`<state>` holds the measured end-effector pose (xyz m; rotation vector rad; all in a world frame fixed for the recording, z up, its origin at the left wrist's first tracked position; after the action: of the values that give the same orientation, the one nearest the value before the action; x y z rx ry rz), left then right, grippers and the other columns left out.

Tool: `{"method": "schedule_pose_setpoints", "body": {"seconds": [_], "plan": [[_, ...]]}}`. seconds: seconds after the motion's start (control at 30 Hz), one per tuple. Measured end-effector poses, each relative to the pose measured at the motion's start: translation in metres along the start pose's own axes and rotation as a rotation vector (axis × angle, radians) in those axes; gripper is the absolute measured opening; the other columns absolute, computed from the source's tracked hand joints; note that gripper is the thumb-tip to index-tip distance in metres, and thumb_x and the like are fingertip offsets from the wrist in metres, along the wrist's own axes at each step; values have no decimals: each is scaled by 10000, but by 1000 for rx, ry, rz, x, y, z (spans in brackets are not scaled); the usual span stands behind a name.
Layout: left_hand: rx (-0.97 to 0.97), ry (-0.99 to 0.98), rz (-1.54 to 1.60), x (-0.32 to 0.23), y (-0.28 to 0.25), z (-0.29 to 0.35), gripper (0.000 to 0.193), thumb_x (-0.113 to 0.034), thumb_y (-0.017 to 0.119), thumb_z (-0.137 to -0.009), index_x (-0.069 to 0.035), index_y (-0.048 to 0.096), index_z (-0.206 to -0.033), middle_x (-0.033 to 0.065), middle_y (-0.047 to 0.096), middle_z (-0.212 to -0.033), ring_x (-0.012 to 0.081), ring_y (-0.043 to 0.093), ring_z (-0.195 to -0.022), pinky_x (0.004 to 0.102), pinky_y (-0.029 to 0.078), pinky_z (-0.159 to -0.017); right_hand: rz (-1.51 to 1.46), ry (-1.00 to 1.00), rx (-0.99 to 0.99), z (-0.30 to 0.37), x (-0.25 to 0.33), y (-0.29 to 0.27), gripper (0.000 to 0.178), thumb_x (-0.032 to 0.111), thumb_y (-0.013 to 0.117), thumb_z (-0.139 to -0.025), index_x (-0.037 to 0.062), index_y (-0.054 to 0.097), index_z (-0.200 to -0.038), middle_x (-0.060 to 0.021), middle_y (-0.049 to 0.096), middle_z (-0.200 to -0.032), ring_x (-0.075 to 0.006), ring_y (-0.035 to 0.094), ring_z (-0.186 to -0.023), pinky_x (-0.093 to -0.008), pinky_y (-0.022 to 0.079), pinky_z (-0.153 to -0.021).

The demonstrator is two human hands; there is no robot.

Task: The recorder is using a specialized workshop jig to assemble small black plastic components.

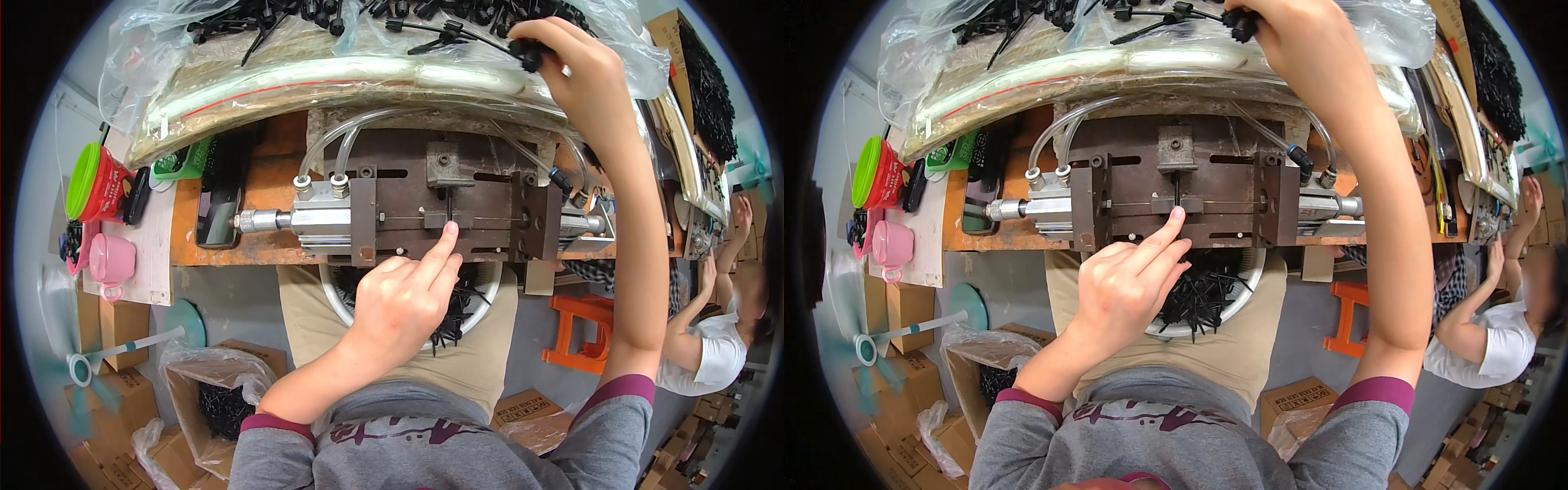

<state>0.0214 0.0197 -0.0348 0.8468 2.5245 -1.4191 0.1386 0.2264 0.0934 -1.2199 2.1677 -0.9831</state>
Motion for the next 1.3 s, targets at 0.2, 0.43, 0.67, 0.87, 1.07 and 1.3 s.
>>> {"method": "schedule_pose_setpoints", "body": {"seconds": [0.2, 0.43, 0.67, 0.87, 1.07, 1.3], "plan": [[19, -13, 9, 0, -3, -2, 283, -124, 844, -734, -44, 755, -990, 114, 716, -1260, 172, 678, -651, 274, 537, -606, -47, -72, -345, 40, 54, -32, 388, -163, 647, -676, 20, 764, -998, -104, 722, -980, -226, 707, -866, -309, 568, -740], [-292, -115, 527, 1, -33, -9, 398, -122, 875, -750, 7, 694, -1080, 134, 732, -1118, 232, 735, -871, 318, 590, -717, -222, -85, -145, 104, 127, -14, 403, -1, 701, -695, -113, 727, -1082, -258, 696, -1097, -326, 743, -891, -360, 635, -738], [-127, -148, 742, -1, -39, -10, 311, 2, 850, -756, -5, 736, -1045, 123, 704, -978, 196, 714, -830, 298, 604, -687, -313, 15, -96, 124, 145, -6, 355, 31, 730, -726, -93, 735, -1059, -233, 725, -1095, -309, 754, -900, -352, 644, -752], [-34, -170, 680, -2, -36, -1, 399, 17, 834, -746, 10, 707, -1124, 122, 667, -1020, 215, 700, -834, 308, 589, -680, -262, 93, -116, 131, 135, -8, 327, -12, 715, -713, -83, 749, -1031, -235, 739, -1037, -299, 758, -885, -353, 643, -748], [18, -28, 244, -2, -20, 4, 299, -56, 763, -790, 22, 709, -1074, 179, 659, -1260, 271, 693, -921, 356, 589, -782, -269, 325, -292, 139, 115, -16, 239, -84, 810, -777, -21, 756, -1001, -172, 764, -1017, -251, 757, -879, -318, 626, -763], [91, 18, -15, -3, -4, 2, 284, -102, 792, -767, -13, 732, -1030, 157, 678, -1317, 234, 720, -811, 327, 581, -742, -316, 437, -276, 144, 115, -20, 233, -91, 820, -762, -21, 750, -973, -162, 765, -993, -238, 752, -881, -311, 617, -765]]}}
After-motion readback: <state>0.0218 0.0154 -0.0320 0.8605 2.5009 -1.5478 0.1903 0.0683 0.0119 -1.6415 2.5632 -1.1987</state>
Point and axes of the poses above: each hand's wrist, its own z-axis away from the middle knuckle, its own y-axis out of the palm, x = y × z, the point moved 5 cm from there along -z, towards the middle knuckle
